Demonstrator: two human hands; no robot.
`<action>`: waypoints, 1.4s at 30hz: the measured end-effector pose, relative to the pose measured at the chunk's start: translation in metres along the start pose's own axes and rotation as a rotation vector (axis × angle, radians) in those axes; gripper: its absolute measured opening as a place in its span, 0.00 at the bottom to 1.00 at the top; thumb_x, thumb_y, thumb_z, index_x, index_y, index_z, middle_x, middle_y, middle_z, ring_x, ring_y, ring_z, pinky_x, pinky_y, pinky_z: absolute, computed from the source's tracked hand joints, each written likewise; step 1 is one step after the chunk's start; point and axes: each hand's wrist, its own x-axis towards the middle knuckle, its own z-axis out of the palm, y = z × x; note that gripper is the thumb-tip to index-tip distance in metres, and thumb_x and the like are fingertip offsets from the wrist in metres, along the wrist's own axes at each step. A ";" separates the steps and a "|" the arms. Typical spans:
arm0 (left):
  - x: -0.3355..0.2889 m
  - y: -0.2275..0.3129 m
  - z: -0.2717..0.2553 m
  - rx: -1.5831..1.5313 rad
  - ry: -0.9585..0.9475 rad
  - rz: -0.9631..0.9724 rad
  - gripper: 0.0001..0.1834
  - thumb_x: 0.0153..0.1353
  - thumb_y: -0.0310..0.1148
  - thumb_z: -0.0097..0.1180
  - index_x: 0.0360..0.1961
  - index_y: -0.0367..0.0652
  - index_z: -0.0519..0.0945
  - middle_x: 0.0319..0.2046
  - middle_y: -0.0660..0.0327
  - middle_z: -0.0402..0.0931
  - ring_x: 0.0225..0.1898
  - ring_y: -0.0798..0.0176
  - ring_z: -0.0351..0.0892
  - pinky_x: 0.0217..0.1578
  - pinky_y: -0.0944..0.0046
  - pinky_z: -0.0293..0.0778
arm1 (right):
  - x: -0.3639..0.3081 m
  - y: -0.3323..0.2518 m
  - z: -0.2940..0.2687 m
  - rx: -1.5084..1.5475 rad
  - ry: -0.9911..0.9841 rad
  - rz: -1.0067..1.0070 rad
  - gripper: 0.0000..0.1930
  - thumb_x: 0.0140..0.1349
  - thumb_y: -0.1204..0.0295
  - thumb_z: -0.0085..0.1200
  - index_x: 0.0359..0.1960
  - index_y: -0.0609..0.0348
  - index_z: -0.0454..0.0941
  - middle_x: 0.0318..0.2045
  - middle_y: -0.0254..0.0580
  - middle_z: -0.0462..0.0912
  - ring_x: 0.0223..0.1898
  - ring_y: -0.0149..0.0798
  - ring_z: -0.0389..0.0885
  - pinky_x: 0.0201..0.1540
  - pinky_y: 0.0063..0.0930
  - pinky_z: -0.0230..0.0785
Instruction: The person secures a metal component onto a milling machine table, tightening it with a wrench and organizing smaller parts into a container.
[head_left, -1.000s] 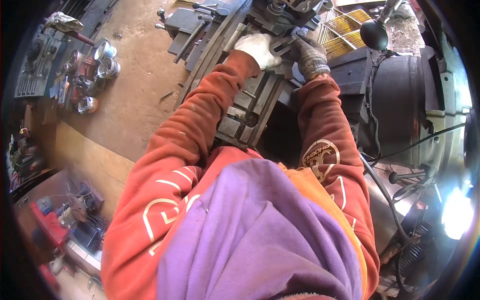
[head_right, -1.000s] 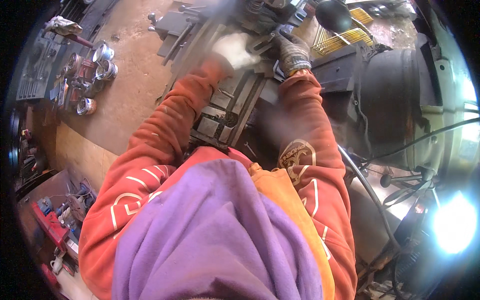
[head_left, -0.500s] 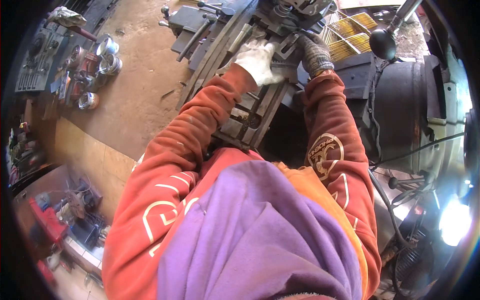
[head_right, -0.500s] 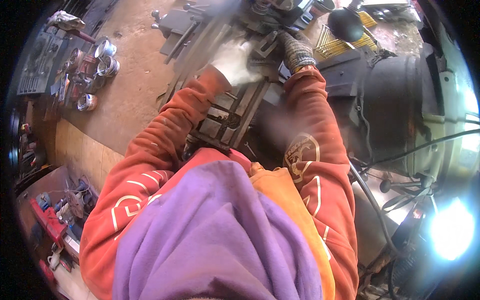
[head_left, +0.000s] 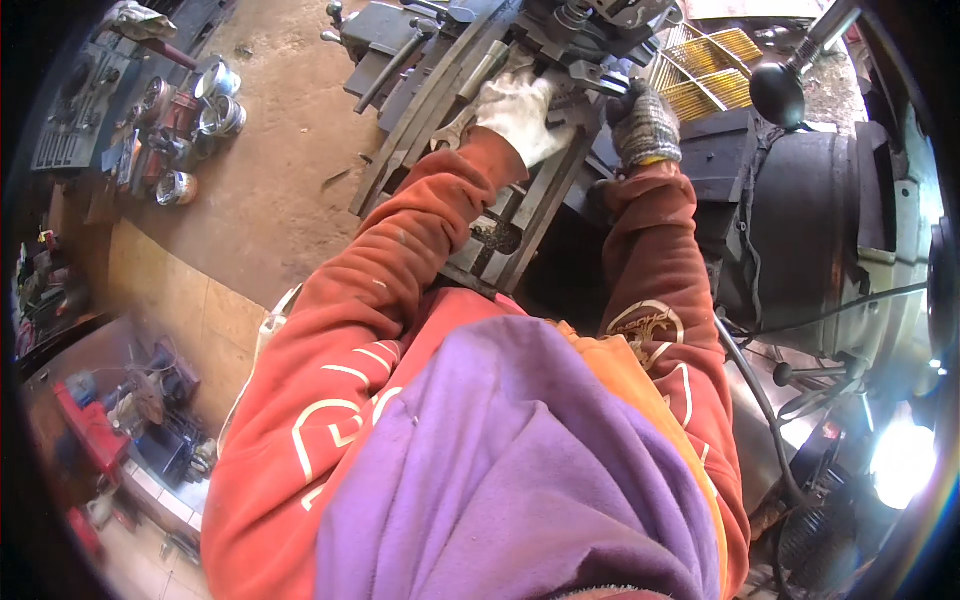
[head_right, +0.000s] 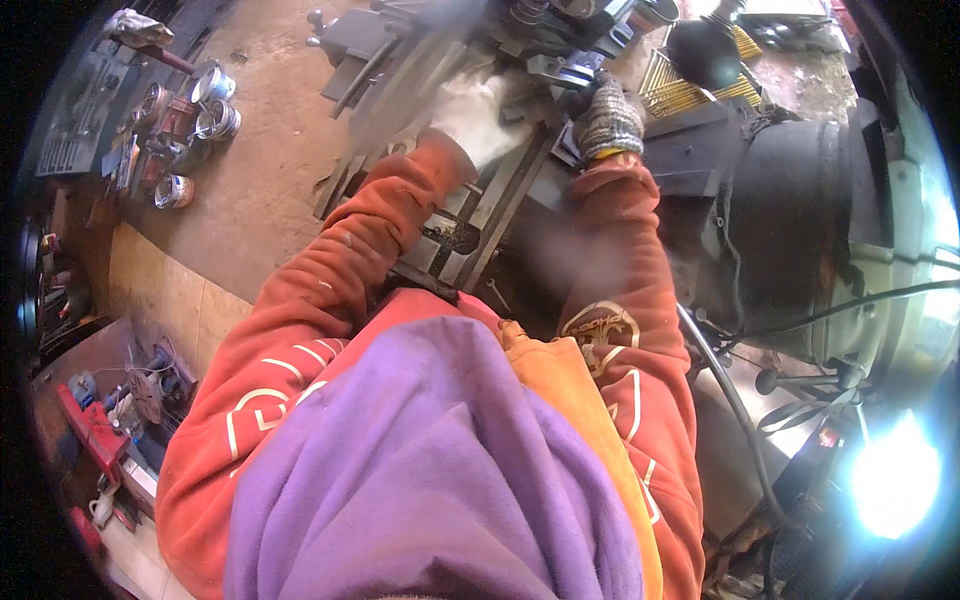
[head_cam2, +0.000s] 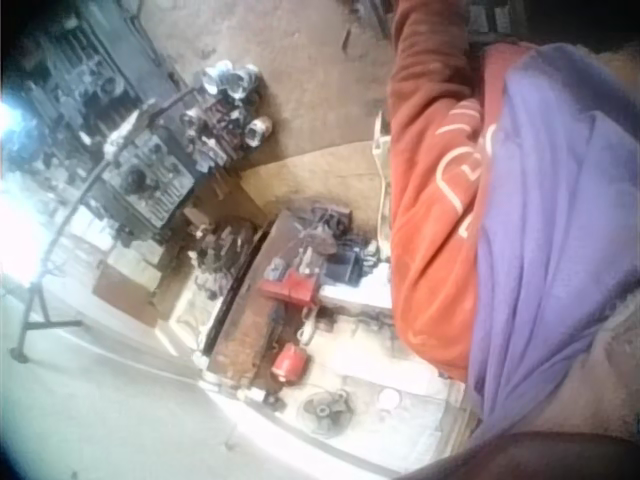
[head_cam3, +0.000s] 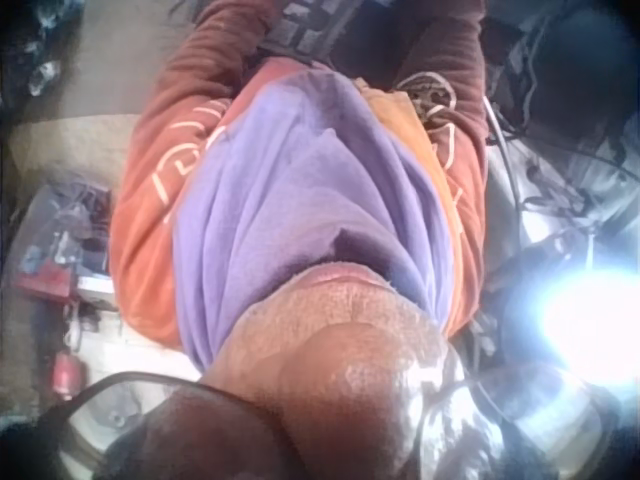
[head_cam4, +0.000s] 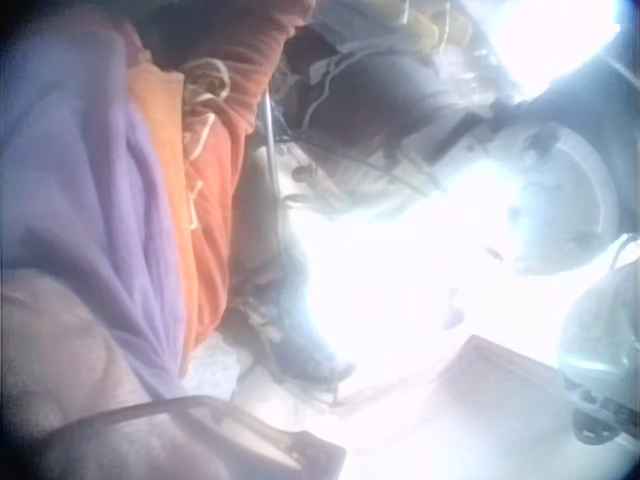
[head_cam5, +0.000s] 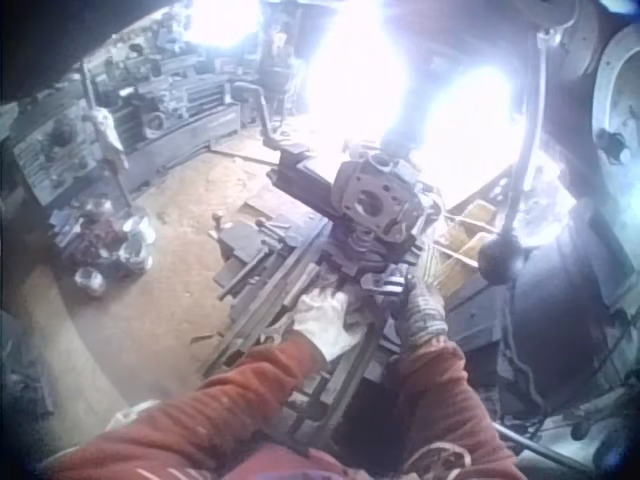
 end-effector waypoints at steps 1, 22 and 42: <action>0.005 0.008 0.003 0.017 0.021 0.006 0.34 0.56 0.58 0.65 0.59 0.48 0.80 0.56 0.49 0.77 0.62 0.45 0.73 0.64 0.47 0.67 | 0.010 0.023 0.005 0.645 0.152 0.360 0.16 0.64 0.67 0.64 0.51 0.59 0.83 0.40 0.43 0.88 0.40 0.44 0.86 0.47 0.39 0.78; 0.027 -0.017 -0.008 -0.093 -0.079 0.213 0.25 0.63 0.39 0.59 0.61 0.52 0.80 0.58 0.50 0.78 0.60 0.41 0.76 0.62 0.46 0.72 | -0.062 -0.052 0.022 0.161 0.072 0.243 0.26 0.60 0.56 0.70 0.47 0.69 0.85 0.33 0.45 0.87 0.29 0.38 0.85 0.31 0.34 0.76; 0.032 -0.014 0.000 -0.170 -0.026 0.182 0.27 0.61 0.33 0.56 0.63 0.51 0.79 0.60 0.52 0.77 0.63 0.43 0.75 0.66 0.48 0.70 | -0.053 -0.056 -0.004 0.171 -0.058 0.292 0.28 0.61 0.53 0.69 0.54 0.62 0.86 0.36 0.40 0.88 0.31 0.34 0.82 0.36 0.33 0.75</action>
